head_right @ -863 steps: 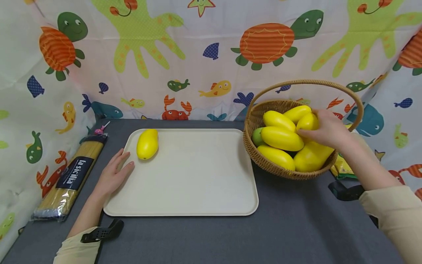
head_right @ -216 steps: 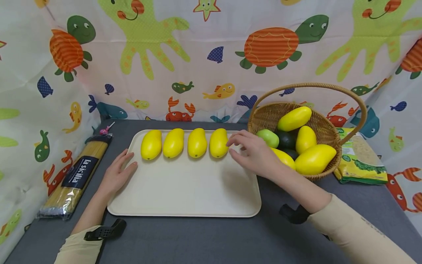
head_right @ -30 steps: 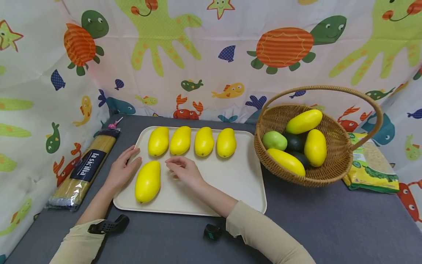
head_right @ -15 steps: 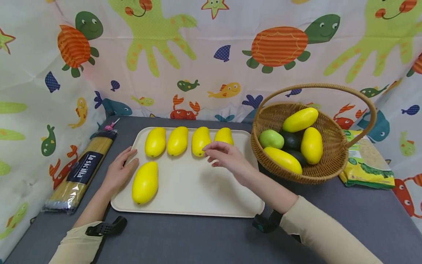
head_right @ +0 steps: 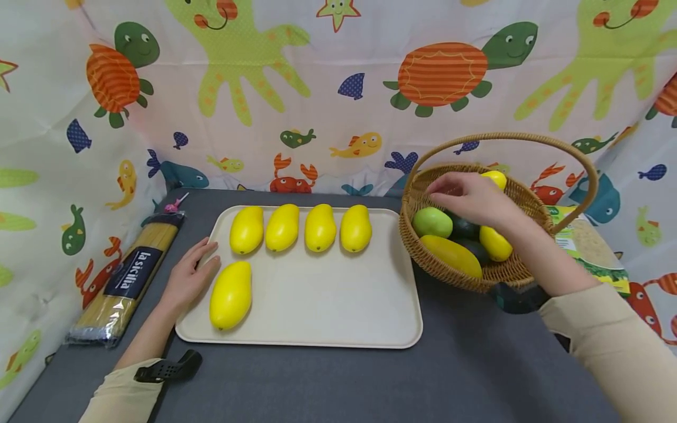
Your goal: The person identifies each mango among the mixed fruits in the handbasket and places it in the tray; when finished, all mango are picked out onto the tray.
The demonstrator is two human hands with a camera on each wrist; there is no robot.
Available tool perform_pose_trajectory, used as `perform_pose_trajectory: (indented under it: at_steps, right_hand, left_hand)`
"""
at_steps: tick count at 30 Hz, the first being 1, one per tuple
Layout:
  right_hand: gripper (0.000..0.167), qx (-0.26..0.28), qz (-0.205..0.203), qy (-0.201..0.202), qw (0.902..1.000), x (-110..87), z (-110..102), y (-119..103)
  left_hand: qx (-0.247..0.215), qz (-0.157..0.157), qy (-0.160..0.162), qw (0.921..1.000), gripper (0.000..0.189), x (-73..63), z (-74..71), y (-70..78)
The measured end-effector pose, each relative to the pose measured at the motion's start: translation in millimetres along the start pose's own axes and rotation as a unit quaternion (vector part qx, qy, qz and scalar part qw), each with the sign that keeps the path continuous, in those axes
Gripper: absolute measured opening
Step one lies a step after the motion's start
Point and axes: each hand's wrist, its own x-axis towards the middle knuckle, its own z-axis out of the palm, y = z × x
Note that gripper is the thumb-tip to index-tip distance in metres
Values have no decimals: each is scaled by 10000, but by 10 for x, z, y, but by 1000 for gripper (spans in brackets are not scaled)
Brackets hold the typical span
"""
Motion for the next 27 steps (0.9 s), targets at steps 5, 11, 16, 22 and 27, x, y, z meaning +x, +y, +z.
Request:
perform_pose_trajectory:
  at_steps: [5, 11, 16, 22, 27]
  right_hand:
    - [43, -924, 392, 304, 9945, 150, -250, 345]
    - [63, -1457, 886, 526, 9839, 288, -316, 657]
    - [70, -1443, 1101, 539, 9819, 334, -283, 840]
    - [64, -1137, 1105, 527, 9859, 356, -273, 945]
    - [52, -525, 1109, 417, 9916, 366, -284, 961]
  left_hand:
    - [15, -15, 0, 10000, 58, -2, -3, -4]
    - [23, -13, -1, 10000, 58, -5, -13, -10]
    - [1, 10, 26, 10000, 58, 1, 0, -26]
    - [-12, 74, 30, 10000, 56, 8, 21, -38]
    - [24, 63, 45, 10000, 56, 12, 9, -24]
